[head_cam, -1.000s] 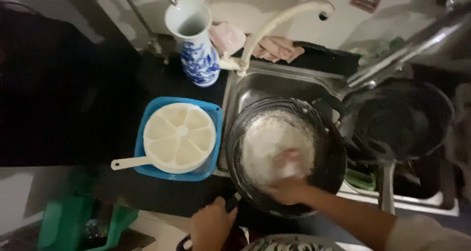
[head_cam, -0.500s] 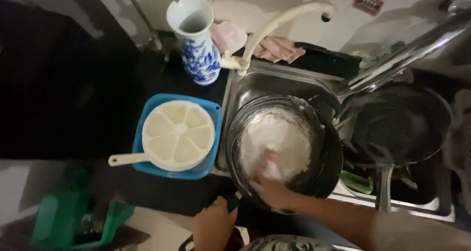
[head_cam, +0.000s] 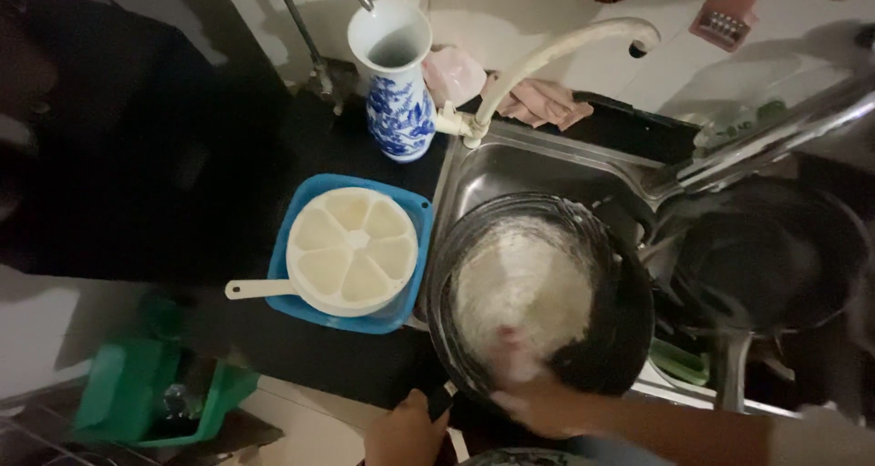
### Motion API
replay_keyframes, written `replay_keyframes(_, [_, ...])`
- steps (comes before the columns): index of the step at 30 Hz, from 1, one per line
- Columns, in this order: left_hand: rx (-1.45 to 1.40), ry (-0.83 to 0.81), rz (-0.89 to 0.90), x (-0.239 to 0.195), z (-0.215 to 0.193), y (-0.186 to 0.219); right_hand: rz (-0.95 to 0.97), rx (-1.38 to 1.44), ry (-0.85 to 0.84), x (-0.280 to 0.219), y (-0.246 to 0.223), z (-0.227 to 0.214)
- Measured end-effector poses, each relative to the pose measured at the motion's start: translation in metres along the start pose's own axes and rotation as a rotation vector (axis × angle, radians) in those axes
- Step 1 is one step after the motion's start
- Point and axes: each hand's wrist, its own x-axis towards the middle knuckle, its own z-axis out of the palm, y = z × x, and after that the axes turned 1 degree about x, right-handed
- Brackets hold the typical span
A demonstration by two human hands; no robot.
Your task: Washing and rinsing various kitchen items in a sink
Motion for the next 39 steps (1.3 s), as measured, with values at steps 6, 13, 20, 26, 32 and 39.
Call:
replay_keyframes(6, [0.04, -0.098, 0.069, 0.003, -0.035, 0.007, -0.45, 0.428, 0.077, 0.115, -0.122, -0.059])
replay_keyframes(13, [-0.064, -0.101, 0.036, 0.007, -0.028, 0.012, -0.184, -1.402, 0.437, 0.111, -0.021, -0.228])
replay_keyframes(20, [0.074, 0.12, -0.015, 0.024, -0.035, 0.02, 0.458, -0.787, -0.277, -0.025, -0.011, -0.168])
replay_keyframes(26, [0.0, -0.129, -0.077, 0.011, -0.098, 0.049, -0.599, -0.52, 0.18, -0.025, -0.057, -0.105])
replay_keyframes(32, [0.078, -0.216, -0.233, 0.014, -0.099, 0.079, 0.29, 0.795, 0.475, -0.113, -0.174, -0.239])
replay_keyframes(39, [0.184, -0.273, -0.125, 0.037, -0.093, 0.089, 0.367, 0.208, 1.452, -0.102, 0.018, -0.391])
